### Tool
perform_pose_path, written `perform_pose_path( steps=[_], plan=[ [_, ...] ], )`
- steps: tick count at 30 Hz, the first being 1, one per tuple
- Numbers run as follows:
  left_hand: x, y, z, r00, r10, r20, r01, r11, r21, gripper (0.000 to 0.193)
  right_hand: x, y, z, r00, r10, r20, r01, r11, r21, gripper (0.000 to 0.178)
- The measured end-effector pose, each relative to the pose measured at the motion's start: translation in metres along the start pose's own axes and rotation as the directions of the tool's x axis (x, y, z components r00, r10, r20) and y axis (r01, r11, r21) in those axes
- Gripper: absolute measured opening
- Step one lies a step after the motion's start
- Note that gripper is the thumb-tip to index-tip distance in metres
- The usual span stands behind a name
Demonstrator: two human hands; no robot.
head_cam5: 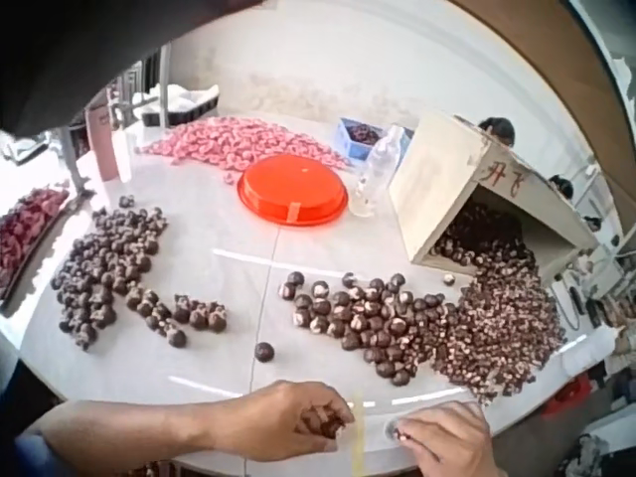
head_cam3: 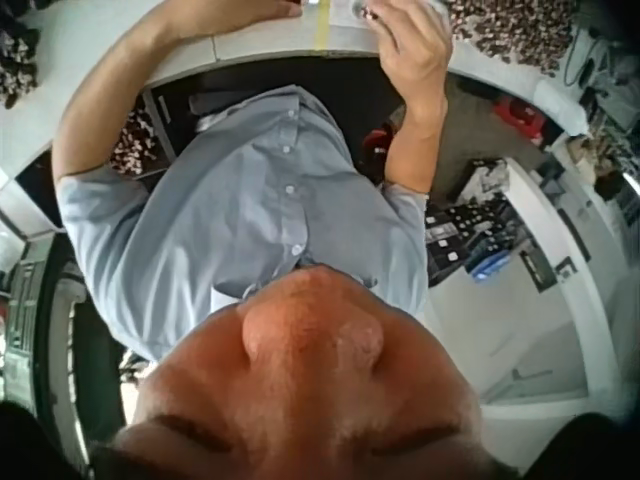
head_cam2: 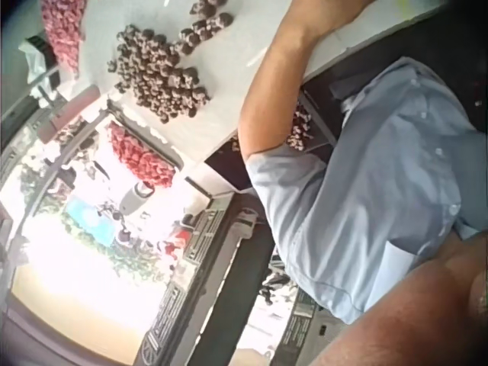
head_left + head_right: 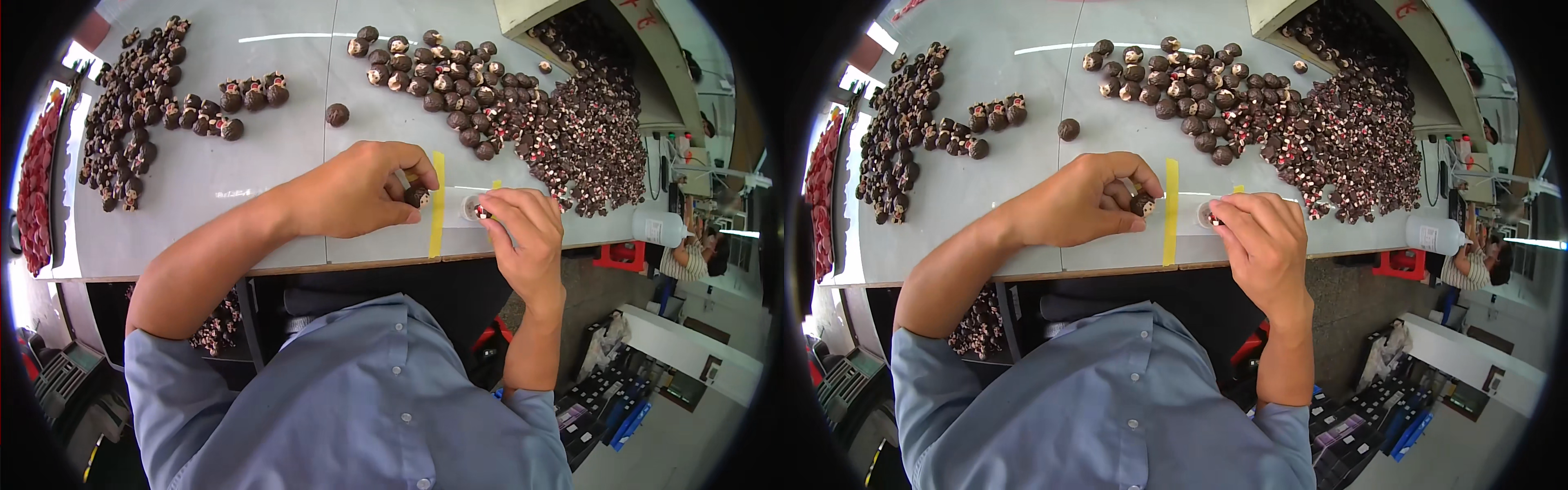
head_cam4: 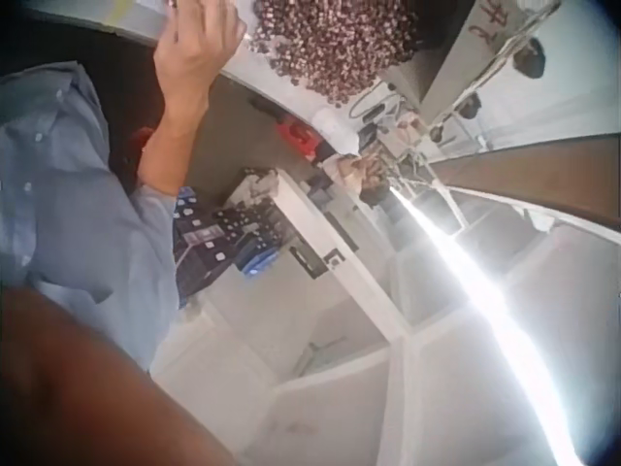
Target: The person assembles small industrial components by hand, joining plastic components and metal parts together at a factory workstation.
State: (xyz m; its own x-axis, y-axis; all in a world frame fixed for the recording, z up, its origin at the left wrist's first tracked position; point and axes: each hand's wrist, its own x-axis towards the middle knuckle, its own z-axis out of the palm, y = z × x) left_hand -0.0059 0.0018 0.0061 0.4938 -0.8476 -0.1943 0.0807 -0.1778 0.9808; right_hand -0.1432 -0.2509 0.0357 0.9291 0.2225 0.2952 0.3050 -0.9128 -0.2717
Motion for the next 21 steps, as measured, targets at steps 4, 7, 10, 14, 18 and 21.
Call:
perform_pose_path(
  steps=[4,7,10,14,18,21],
  plan=[
    [-0.0014,-0.0048,0.0010,0.998,0.067,0.001,-0.067,0.994,0.086,0.034,0.0023,-0.0030,-0.0014,0.999,-0.026,0.022,0.028,0.996,-0.085,0.030],
    [-0.0017,-0.0079,0.0019,0.992,0.123,0.008,-0.124,0.986,0.113,0.033,0.0026,-0.0036,-0.0009,0.999,-0.029,0.032,0.032,0.995,-0.099,0.030],
    [-0.0012,-0.0101,0.0038,0.985,0.169,-0.033,-0.165,0.980,0.114,0.032,0.0035,-0.0032,-0.0008,0.999,-0.036,0.035,0.039,0.993,-0.107,0.029],
    [-0.0005,-0.0041,0.0042,0.992,0.125,-0.006,-0.123,0.986,0.113,0.033,0.0032,-0.0037,-0.0014,0.999,-0.030,0.041,0.035,0.993,-0.110,0.029],
    [-0.0009,-0.0034,0.0056,0.991,0.128,-0.040,-0.119,0.978,0.173,0.033,0.0011,-0.0037,-0.0050,1.000,-0.019,0.024,0.021,0.996,-0.092,0.031],
    [0.0006,-0.0109,0.0081,0.993,0.092,-0.072,-0.086,0.994,0.073,0.032,-0.0002,-0.0033,-0.0065,1.000,-0.005,-0.009,0.004,0.999,-0.045,0.034]
  ],
)
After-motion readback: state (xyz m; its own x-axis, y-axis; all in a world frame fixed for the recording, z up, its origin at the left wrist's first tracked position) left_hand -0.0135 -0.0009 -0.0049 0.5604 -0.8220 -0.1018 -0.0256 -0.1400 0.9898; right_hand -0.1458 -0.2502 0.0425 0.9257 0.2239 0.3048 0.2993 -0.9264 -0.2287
